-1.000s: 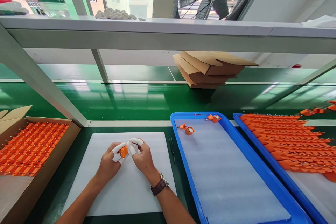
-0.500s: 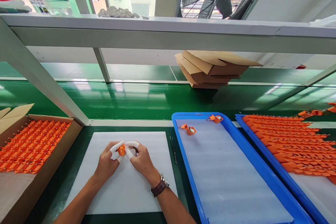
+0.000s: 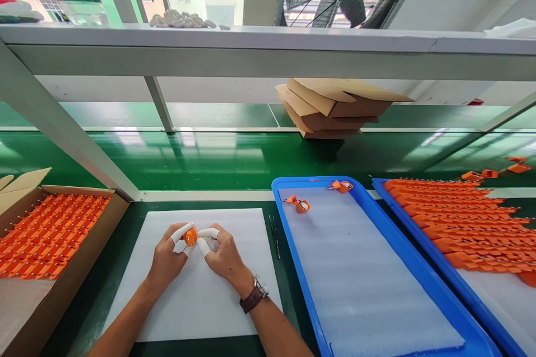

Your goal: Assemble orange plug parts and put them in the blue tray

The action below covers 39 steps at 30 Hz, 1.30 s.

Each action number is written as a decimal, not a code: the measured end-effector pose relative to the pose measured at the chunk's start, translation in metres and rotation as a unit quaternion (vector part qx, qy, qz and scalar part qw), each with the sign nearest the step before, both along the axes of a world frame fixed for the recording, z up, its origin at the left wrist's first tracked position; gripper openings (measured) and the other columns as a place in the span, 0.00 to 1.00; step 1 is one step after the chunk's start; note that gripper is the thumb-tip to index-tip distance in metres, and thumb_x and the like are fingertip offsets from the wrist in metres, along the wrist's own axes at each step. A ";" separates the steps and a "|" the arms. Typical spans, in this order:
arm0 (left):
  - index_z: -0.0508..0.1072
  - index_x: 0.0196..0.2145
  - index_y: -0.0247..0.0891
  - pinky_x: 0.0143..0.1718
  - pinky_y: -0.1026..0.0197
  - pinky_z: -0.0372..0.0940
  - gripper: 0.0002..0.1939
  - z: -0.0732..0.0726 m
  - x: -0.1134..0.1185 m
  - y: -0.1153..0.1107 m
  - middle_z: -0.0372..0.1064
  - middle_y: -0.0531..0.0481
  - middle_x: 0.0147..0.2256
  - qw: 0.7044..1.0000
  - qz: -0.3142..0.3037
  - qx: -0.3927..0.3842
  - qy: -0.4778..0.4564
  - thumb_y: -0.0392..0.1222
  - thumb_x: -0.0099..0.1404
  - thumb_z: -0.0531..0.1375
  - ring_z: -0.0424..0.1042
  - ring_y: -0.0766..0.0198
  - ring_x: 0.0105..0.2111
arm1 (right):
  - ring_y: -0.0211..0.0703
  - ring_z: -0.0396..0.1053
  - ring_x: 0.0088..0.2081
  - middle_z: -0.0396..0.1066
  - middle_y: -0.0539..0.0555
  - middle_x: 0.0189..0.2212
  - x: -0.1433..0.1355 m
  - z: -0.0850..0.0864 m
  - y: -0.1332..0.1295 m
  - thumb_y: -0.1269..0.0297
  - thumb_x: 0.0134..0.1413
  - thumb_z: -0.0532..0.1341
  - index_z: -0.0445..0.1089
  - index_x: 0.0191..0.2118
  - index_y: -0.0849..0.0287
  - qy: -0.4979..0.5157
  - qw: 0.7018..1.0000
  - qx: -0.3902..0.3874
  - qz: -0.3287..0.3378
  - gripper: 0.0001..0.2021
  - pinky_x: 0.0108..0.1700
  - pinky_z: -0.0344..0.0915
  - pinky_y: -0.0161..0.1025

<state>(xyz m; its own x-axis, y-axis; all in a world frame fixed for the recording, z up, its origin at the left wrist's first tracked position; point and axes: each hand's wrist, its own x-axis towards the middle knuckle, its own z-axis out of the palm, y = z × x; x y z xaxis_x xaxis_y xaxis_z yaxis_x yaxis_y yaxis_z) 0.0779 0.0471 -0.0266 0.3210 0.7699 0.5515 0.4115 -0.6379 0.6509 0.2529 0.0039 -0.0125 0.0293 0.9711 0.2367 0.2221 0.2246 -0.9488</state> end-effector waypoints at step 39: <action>0.70 0.56 0.45 0.41 0.58 0.74 0.23 -0.011 0.000 -0.004 0.72 0.47 0.48 0.996 -0.038 -0.066 0.038 0.29 0.65 0.58 0.75 0.59 0.43 | 0.42 0.73 0.30 0.78 0.56 0.36 0.007 -0.006 0.010 0.56 0.53 0.67 0.77 0.46 0.60 0.123 0.979 -0.141 -0.086 0.17 0.31 0.73 0.39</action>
